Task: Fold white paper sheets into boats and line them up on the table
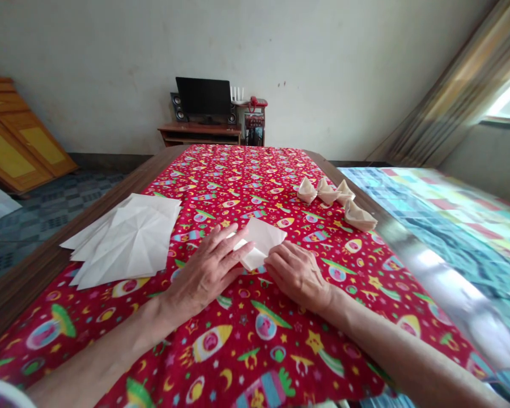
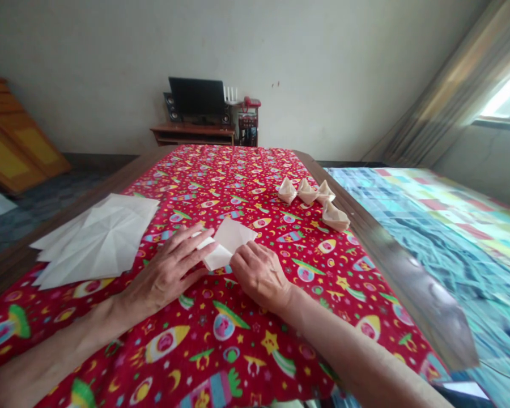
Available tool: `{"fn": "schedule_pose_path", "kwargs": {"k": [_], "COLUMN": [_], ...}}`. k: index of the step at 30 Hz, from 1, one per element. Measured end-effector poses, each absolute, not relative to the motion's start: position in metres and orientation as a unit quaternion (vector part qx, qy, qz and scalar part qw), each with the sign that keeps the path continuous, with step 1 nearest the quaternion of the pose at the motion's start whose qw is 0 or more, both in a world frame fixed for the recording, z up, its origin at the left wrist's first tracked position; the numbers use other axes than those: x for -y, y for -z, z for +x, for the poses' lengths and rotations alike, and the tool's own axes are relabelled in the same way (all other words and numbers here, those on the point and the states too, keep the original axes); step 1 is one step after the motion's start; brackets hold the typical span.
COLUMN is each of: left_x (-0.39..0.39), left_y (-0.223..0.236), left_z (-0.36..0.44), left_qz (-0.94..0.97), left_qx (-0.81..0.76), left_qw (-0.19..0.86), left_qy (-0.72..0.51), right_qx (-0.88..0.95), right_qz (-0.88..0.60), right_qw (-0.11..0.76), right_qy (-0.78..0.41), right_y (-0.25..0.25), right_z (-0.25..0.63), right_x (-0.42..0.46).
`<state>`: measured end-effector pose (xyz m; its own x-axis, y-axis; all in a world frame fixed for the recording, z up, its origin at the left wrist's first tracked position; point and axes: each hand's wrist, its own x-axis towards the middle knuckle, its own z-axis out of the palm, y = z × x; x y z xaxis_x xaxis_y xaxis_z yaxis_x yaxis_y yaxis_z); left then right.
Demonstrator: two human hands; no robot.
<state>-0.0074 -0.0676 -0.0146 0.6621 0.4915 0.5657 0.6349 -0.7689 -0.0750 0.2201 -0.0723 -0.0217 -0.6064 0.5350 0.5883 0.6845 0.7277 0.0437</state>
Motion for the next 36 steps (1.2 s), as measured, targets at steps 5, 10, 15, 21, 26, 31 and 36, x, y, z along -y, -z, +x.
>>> {"fn": "schedule_pose_path", "kwargs": {"k": [5,10,15,21,26,31,36], "left_x": [0.072,0.070,0.066,0.059,0.057,0.056,0.055], "left_y": [0.018,0.023,0.027,0.027,0.024,0.024,0.025], "left_z": [0.000,0.002,0.007,0.016,0.018,0.019,0.020], "left_qz": [-0.926,-0.922,-0.911,-0.853,-0.840,-0.837,-0.838], "left_qx": [0.280,0.279,0.293,0.411,0.450,0.469,0.471], "left_qw": [0.064,0.028,-0.038,-0.093,-0.097,-0.093,-0.084], "left_qy": [0.247,0.266,0.288,0.309,0.288,0.265,0.263], "right_qx": [0.910,0.903,0.893,0.868,0.904,0.917,0.909], "right_qz": [-0.323,-0.342,-0.347,-0.408,-0.360,-0.326,-0.345], "right_qw": [0.243,0.257,0.285,0.280,0.215,0.196,0.198], "right_qy": [0.093,0.032,-0.026,-0.031,0.078,0.121,0.122], "right_y": [0.023,0.024,0.030,0.028,0.025,0.030,0.031], "right_z": [0.221,0.225,0.226,0.232,0.238,0.237,0.235], "right_x": [0.072,0.072,0.071,0.074,0.086,0.093,0.095]}}
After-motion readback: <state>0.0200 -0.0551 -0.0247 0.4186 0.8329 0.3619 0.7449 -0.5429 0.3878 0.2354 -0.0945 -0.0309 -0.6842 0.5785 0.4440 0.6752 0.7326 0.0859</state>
